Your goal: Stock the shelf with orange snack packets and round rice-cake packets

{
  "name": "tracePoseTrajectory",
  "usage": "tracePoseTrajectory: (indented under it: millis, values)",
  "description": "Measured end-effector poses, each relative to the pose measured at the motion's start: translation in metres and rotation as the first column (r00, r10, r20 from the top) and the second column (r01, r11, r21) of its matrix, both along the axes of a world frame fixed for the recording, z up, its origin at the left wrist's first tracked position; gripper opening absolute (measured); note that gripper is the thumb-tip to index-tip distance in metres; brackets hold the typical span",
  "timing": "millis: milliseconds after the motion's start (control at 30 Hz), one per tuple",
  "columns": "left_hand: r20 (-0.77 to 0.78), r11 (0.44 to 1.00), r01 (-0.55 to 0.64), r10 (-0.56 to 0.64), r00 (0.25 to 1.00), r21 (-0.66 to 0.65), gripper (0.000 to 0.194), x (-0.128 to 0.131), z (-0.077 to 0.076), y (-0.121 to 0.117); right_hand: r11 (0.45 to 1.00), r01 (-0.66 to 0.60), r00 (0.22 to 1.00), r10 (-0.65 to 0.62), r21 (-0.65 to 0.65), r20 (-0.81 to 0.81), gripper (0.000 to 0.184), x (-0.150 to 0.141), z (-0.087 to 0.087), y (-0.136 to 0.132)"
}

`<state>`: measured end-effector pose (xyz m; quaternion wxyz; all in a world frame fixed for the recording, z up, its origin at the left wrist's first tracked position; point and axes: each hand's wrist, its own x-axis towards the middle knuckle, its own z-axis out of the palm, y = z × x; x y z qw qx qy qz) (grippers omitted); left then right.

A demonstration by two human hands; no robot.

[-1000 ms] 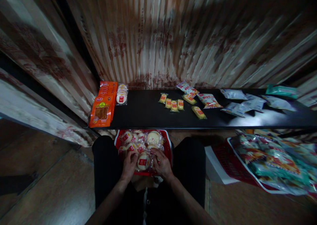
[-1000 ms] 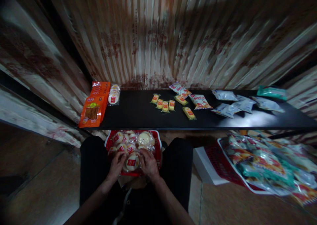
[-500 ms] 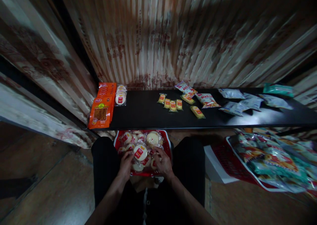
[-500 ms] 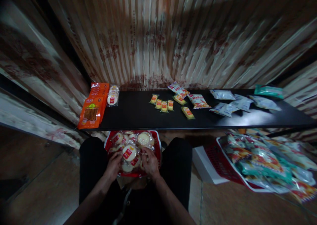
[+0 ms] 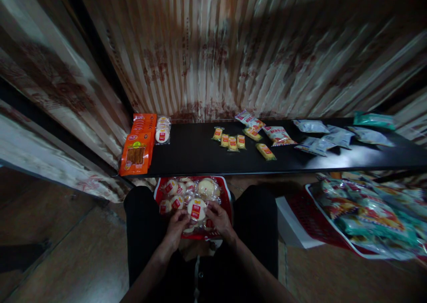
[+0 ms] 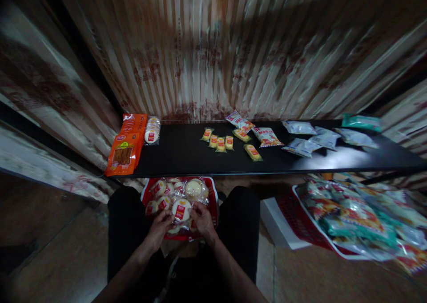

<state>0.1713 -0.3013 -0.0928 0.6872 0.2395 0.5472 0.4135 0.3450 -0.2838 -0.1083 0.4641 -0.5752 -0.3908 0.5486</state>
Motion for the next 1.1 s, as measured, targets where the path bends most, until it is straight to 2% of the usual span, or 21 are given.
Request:
tracePoseTrajectory:
  millis: [233,367,433,500,600,700,833,967,1100]
  values:
    - [-0.107,0.998,0.023,-0.017,0.994,0.053,0.041,0.003,-0.003,0.001,0.982,-0.184,0.970,0.176,-0.035,-0.168,0.052,-0.005,0.021,-0.002]
    - [-0.162,0.996,0.040,-0.027,0.986,0.083,0.037,0.004,-0.004,0.002,0.981,-0.195,0.964,0.187,-0.024,-0.187,0.053,-0.007,0.022,-0.004]
    - [-0.254,0.991,0.052,-0.018,0.967,0.127,0.035,0.005,-0.003,0.003,0.982,-0.189,0.964,0.181,-0.022,-0.196,0.053,-0.007,0.021,-0.004]
    - [-0.432,0.974,0.064,0.038,0.901,0.219,0.032,0.006,0.001,0.005,0.984,-0.177,0.967,0.172,-0.014,-0.188,0.051,-0.007,0.021,-0.003]
    - [-0.662,0.922,0.153,0.135,0.737,0.357,0.030,0.009,0.014,0.007,0.986,-0.166,0.972,0.165,0.006,-0.168,0.047,-0.006,0.022,-0.003]
    - [-0.742,0.871,0.314,0.082,0.665,0.378,0.028,0.014,0.026,0.009,0.982,-0.190,0.972,0.190,0.014,-0.140,0.045,-0.004,0.025,-0.002]
    - [-0.737,0.843,0.402,-0.011,0.676,0.356,0.027,0.023,0.029,0.006,0.975,-0.219,0.971,0.221,0.036,-0.094,0.048,0.000,0.027,-0.002]
    - [-0.681,0.860,0.386,-0.065,0.730,0.332,0.030,0.028,0.030,0.002,0.976,-0.213,0.967,0.216,0.035,-0.137,0.052,0.004,0.028,-0.003]
    - [-0.574,0.891,0.339,-0.113,0.811,0.303,0.042,0.027,0.036,0.003,0.950,-0.306,0.934,0.311,0.056,-0.176,0.053,0.005,0.032,-0.003]
